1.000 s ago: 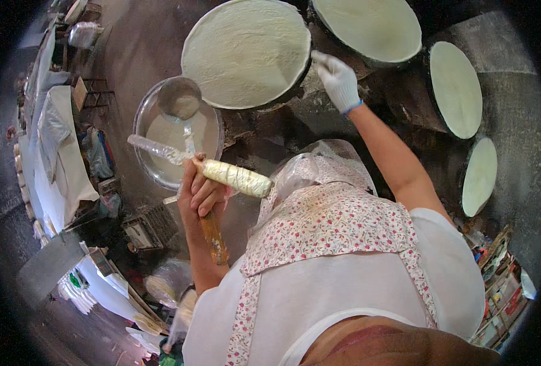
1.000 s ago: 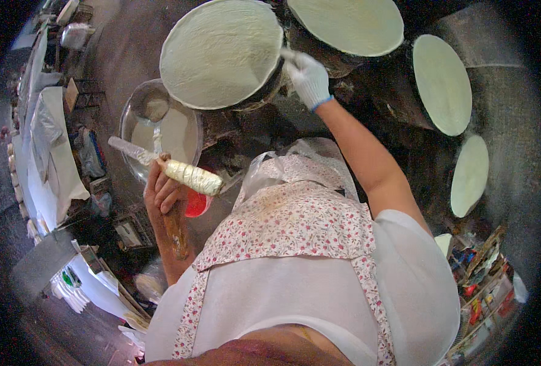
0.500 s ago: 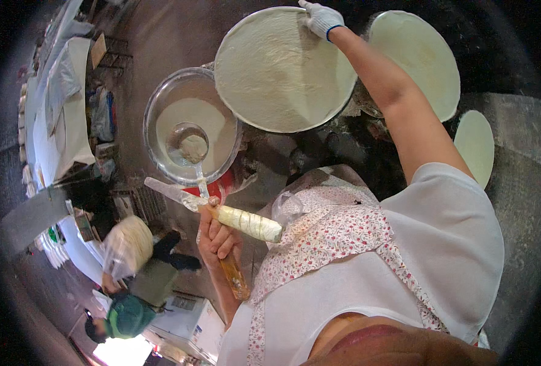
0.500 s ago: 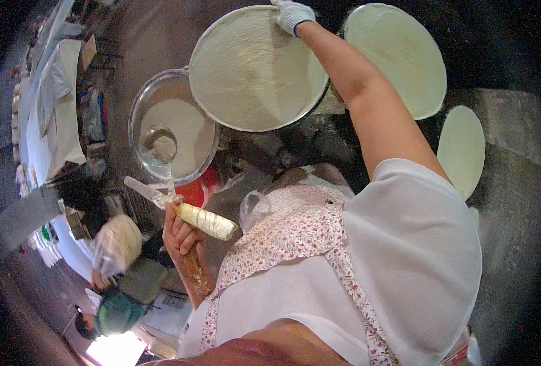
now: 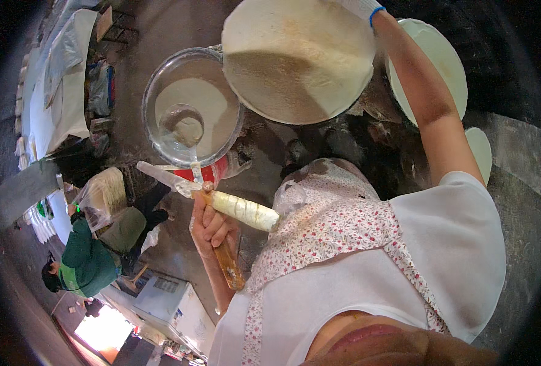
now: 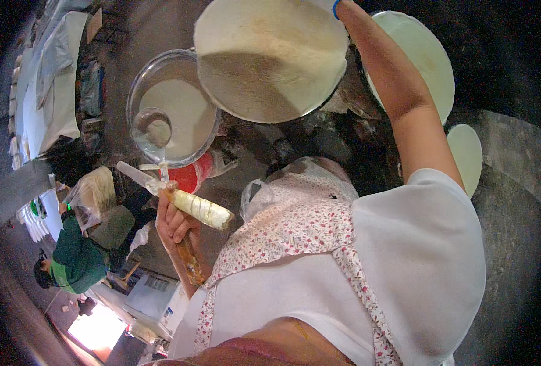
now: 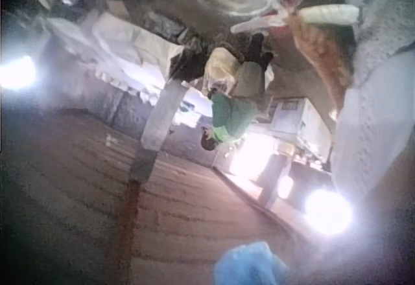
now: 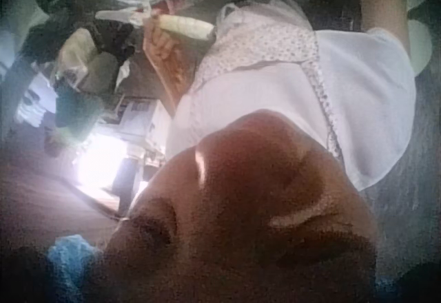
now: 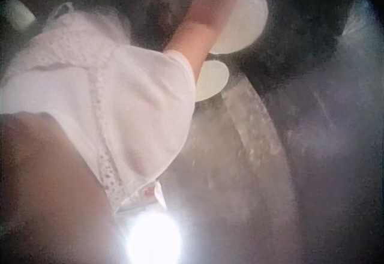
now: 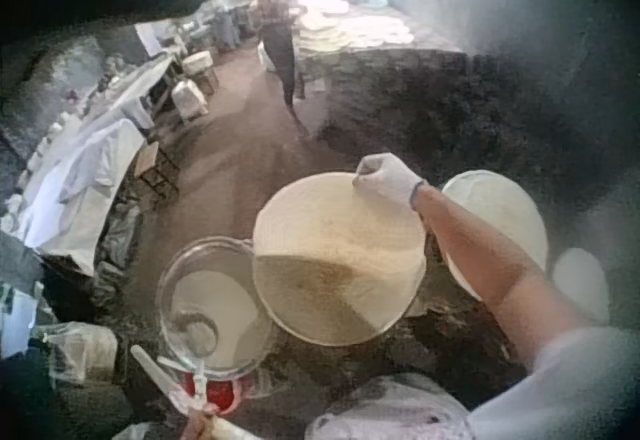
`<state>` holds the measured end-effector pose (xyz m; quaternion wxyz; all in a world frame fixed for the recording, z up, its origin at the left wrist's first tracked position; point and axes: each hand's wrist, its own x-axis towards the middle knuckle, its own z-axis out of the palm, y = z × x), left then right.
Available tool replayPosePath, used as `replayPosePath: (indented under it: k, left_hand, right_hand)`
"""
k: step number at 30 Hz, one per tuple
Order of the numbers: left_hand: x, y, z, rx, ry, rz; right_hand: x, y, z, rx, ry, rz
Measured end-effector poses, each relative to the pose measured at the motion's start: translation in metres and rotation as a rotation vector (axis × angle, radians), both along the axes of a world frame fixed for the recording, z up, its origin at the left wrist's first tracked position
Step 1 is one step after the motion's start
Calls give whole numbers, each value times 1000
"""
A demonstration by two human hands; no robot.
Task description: The person ladles batter onto multiple hot griddles, spreads it into thin circles, and flips the crepes as they cook. The person uses a ladle and a wooden spatula to manage several crepes at once on a large cooking surface.
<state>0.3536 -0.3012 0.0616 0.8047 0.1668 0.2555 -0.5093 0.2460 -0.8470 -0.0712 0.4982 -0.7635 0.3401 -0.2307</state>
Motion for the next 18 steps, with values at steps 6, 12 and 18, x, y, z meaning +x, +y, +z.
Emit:
replayPosePath:
  k: [6, 12, 18]
  left_hand:
    - [15, 1, -10, -44, -62, -74]
    - [38, 22, -27, -175, -11, -160]
    - [55, 22, -29, -159, -43, -301]
  right_hand:
    - [-21, 25, 16, -47, -134, -43]
    - [-134, 60, 115, 40, -274, -334]
    - [-324, 65, 43, 43, -248, -776]
